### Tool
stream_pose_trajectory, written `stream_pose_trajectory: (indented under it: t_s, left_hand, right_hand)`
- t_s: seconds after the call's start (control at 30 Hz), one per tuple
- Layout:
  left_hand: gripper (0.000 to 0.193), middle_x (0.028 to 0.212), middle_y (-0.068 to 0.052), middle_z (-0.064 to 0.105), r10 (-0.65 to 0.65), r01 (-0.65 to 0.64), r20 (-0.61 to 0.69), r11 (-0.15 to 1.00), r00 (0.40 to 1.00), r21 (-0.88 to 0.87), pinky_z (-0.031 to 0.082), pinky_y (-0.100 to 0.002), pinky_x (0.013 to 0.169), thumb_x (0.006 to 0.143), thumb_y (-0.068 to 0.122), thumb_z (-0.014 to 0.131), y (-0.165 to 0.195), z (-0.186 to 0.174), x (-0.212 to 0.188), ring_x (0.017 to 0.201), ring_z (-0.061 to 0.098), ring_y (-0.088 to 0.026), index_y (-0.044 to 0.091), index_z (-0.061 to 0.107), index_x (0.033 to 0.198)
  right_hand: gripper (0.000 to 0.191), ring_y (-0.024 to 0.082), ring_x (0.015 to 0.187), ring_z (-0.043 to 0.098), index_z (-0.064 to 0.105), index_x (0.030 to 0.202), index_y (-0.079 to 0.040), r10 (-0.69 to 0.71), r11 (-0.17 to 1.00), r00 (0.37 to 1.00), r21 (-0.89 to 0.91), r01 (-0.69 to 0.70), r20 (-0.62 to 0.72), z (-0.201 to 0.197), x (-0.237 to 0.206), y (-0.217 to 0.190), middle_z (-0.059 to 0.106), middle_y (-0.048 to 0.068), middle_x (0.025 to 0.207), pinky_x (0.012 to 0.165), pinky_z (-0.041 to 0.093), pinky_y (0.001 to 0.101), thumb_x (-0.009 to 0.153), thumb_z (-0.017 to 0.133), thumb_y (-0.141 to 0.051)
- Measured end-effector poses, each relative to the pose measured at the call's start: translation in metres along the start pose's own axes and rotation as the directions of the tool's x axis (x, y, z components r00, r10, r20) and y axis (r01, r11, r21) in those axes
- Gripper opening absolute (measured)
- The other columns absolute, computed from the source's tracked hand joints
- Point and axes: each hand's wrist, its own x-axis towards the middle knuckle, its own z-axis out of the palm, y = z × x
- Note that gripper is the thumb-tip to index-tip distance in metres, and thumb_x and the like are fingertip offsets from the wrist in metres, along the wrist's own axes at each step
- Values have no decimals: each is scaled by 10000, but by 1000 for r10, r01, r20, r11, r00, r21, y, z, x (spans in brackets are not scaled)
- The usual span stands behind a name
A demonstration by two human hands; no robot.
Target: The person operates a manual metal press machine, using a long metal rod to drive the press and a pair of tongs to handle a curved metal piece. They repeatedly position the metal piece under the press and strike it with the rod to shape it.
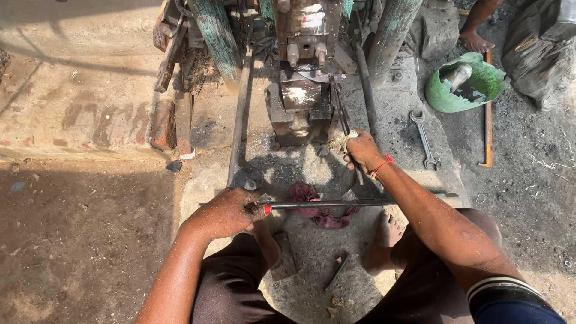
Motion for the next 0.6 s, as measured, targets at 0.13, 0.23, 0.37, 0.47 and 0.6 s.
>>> stream_pose_trajectory:
  t_s: [0.13, 0.23, 0.37, 0.47, 0.6]
  left_hand:
    - [557, 753, -169, 771, -82, 83, 78, 996, 994, -13, 559, -417, 887, 925, 495, 641, 5, 4, 8, 807, 782, -243, 202, 614, 1398]
    - [592, 748, -135, 764, -104, 108, 111, 994, 988, -28, 587, -416, 848, 903, 461, 656, 8, 7, 19, 789, 797, -247, 215, 580, 1436]
    - [583, 914, -211, 764, -10, 13, 75, 999, 997, -39, 565, -431, 901, 916, 460, 668, 10, 21, 41, 913, 769, -334, 152, 587, 1404]
    - [515, 1103, -253, 722, 153, -146, -60, 983, 986, 115, 529, -478, 928, 921, 406, 683, 13, 28, 74, 1049, 692, -401, 118, 655, 1347]
    - [488, 1094, -289, 702, 208, -182, -88, 953, 974, 244, 539, -476, 929, 908, 370, 730, 29, 30, 156, 1027, 680, -428, 50, 684, 1273]
  right_hand:
    - [396, 143, 554, 597, 608, 1315, -37, 51, 995, 993, -92, -42, 105, -18, -10, -14, 673, 85, 874, 398, 598, 351, 926, 566, -99]
    - [414, 137, 559, 596, 620, 1345, -63, 38, 991, 992, -128, -23, 119, -17, -20, -19, 669, 76, 850, 391, 538, 324, 941, 563, -134]
    - [478, 133, 509, 498, 592, 1405, -135, -47, 997, 999, -57, 48, 19, -2, -22, -11, 572, 74, 749, 337, 390, 306, 927, 604, -150]
    - [462, 138, 480, 505, 623, 1372, -102, -130, 986, 990, -103, 135, 48, -8, -7, -9, 583, 69, 695, 329, 414, 312, 912, 582, -105]
    - [609, 134, 438, 491, 485, 1434, -151, -120, 987, 986, 121, 106, 115, -15, 8, 0, 580, 20, 646, 298, 405, 337, 848, 535, 4]
